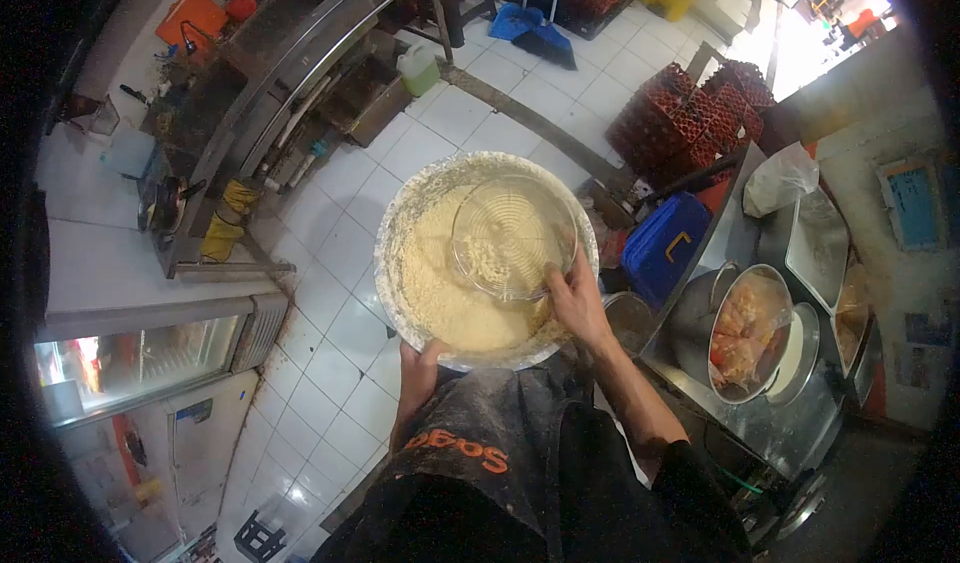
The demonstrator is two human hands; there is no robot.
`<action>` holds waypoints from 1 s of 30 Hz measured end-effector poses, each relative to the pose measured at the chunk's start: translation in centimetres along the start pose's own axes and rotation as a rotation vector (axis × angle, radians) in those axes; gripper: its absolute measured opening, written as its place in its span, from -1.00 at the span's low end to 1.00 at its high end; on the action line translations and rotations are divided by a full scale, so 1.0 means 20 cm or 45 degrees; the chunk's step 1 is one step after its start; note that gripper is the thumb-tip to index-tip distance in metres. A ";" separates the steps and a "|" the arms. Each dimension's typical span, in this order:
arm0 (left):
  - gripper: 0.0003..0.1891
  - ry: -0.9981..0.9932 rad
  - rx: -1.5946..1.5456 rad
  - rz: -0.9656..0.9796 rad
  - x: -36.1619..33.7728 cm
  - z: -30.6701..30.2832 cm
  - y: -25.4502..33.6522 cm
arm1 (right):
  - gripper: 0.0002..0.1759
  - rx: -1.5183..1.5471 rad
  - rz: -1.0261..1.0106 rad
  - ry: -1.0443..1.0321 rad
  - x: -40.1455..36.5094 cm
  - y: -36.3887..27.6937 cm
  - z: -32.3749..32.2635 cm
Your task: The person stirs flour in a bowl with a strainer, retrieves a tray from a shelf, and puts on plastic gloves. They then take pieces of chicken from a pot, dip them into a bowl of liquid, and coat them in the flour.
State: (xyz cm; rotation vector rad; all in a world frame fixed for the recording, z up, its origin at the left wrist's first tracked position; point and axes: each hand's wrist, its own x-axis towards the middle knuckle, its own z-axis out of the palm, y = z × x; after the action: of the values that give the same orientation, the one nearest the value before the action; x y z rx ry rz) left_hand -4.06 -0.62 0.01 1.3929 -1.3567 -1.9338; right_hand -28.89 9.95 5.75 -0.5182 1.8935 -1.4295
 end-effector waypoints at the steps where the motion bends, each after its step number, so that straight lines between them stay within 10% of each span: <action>1: -0.52 0.016 0.045 0.029 0.00 0.00 0.00 | -0.37 0.034 -0.054 0.041 0.01 0.02 -0.02; 9: -0.52 -0.016 0.102 -0.034 -0.04 -0.04 0.04 | -0.27 0.385 -0.140 0.675 0.11 -0.01 -0.34; 14: -0.48 0.061 -0.021 -0.092 -0.04 -0.08 -0.05 | -0.17 -0.390 -0.402 0.990 0.24 0.22 -0.59; 30: -0.54 0.089 0.083 0.135 -0.09 -0.07 0.02 | -0.13 -1.038 -0.120 0.621 0.41 0.59 -0.69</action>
State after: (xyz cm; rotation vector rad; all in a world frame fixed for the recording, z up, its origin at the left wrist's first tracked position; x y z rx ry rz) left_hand -2.12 -0.01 1.19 1.3762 -1.4422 -1.7720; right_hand -43.38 17.31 -5.74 -0.6704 2.8838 -0.8173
